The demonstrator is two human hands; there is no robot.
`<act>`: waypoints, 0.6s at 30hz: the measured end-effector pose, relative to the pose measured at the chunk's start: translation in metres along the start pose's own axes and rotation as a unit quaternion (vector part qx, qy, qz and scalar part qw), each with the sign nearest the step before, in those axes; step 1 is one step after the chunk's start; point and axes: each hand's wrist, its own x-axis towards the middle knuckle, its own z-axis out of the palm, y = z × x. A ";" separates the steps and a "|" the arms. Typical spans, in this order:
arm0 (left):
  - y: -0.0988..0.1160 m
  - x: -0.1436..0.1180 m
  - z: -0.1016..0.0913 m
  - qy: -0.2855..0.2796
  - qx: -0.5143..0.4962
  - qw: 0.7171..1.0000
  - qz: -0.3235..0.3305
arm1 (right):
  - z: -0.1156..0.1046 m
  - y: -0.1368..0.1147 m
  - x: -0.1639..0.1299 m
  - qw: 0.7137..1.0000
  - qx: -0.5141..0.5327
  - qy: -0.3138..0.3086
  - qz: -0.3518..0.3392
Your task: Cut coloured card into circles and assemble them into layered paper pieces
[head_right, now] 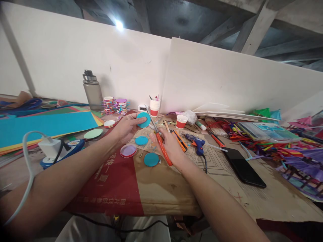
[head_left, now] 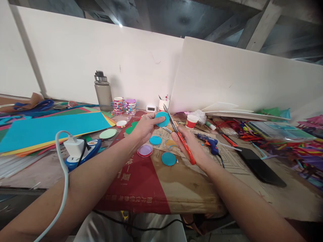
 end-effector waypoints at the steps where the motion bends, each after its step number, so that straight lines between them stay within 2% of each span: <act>1: 0.001 0.000 -0.001 -0.001 0.006 1.000 0.000 | 0.000 0.001 0.000 1.000 -0.016 -0.002 -0.004; 4: 0.002 0.001 -0.003 -0.006 0.029 1.000 0.000 | -0.001 0.003 0.000 0.998 -0.057 -0.011 -0.018; 10: 0.000 0.001 -0.004 -0.032 0.062 0.998 0.004 | -0.001 0.004 0.001 0.998 -0.028 -0.033 -0.038; 18: -0.002 0.000 -0.004 -0.040 0.071 0.997 0.004 | 0.000 0.003 0.001 0.999 -0.031 -0.036 -0.026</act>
